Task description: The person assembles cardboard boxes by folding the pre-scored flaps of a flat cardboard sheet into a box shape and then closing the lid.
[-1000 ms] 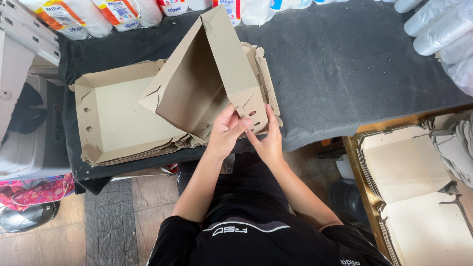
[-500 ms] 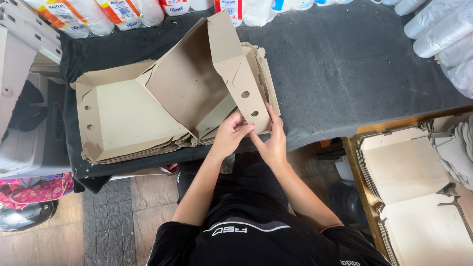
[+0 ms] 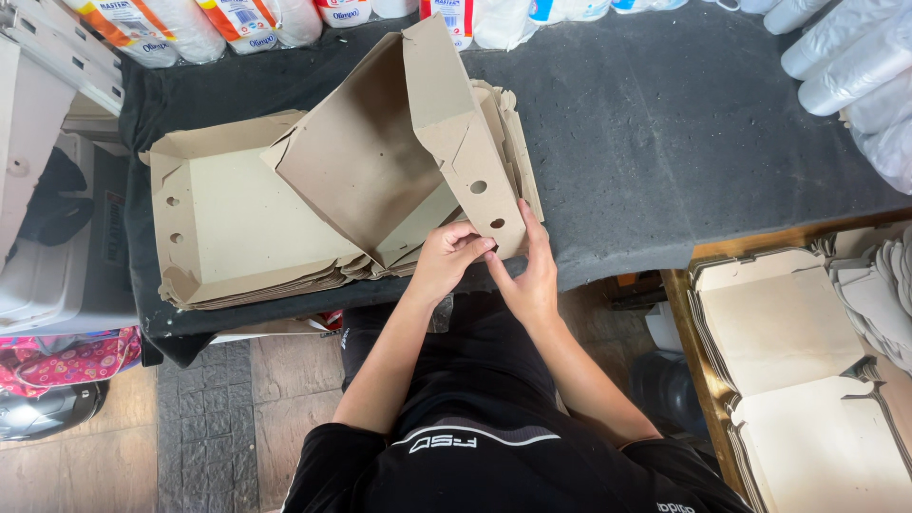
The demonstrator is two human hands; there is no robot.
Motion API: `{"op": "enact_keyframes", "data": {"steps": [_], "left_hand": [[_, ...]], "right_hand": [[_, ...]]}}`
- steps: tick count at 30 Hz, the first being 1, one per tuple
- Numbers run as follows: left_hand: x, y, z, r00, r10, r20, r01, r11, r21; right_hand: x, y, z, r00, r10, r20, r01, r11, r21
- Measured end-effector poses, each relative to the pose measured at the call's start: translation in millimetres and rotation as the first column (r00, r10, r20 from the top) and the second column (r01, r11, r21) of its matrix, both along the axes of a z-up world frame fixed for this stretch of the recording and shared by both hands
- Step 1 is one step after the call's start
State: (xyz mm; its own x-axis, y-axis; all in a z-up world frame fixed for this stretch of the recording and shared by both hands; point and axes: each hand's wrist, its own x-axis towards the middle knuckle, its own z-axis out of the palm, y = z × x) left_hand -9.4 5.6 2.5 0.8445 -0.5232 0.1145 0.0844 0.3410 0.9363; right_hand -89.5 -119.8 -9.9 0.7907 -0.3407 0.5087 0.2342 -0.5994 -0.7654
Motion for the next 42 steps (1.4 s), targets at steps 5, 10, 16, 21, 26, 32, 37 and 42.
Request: {"op": "enact_keyframes", "data": {"steps": [5, 10, 16, 21, 26, 32, 37, 42], "left_hand": [[-1, 12, 20, 0.987, -0.093, 0.128, 0.088, 0.995, 0.043], [-6, 17, 37, 0.98, -0.099, 0.175, 0.086, 0.993, 0.081], [-5, 18, 45, 0.986, -0.078, 0.145, 0.085, 0.995, -0.043], [-1, 18, 60, 0.97, -0.17, 0.171, 0.211, 0.943, -0.259], [5, 12, 58, 0.954, -0.227, 0.198, 0.278, 0.916, -0.29], [25, 18, 31, 0.913, -0.163, 0.373, 0.078, 0.969, 0.232], [32, 22, 13, 0.827, -0.306, 0.472, -0.054, 0.792, 0.608], [27, 32, 10, 0.801, -0.422, 0.425, -0.028, 0.683, 0.73]], "right_hand": [[0, -5, 3, 0.996, 0.006, 0.087, -0.001, 0.998, -0.058], [-2, -9, 6, 0.988, 0.033, 0.149, -0.022, 0.997, -0.078], [4, -20, -9, 0.971, 0.091, 0.221, -0.08, 0.995, -0.058], [7, -23, -6, 0.985, 0.012, 0.17, -0.006, 0.999, -0.037], [7, -26, -24, 0.992, -0.026, 0.126, 0.02, 0.999, 0.043], [16, -29, -11, 0.993, -0.078, 0.091, 0.069, 0.993, 0.099], [19, -31, -7, 0.998, -0.04, 0.04, 0.035, 0.991, 0.132], [17, -29, -14, 0.999, -0.028, -0.025, 0.032, 0.989, 0.145]]}}
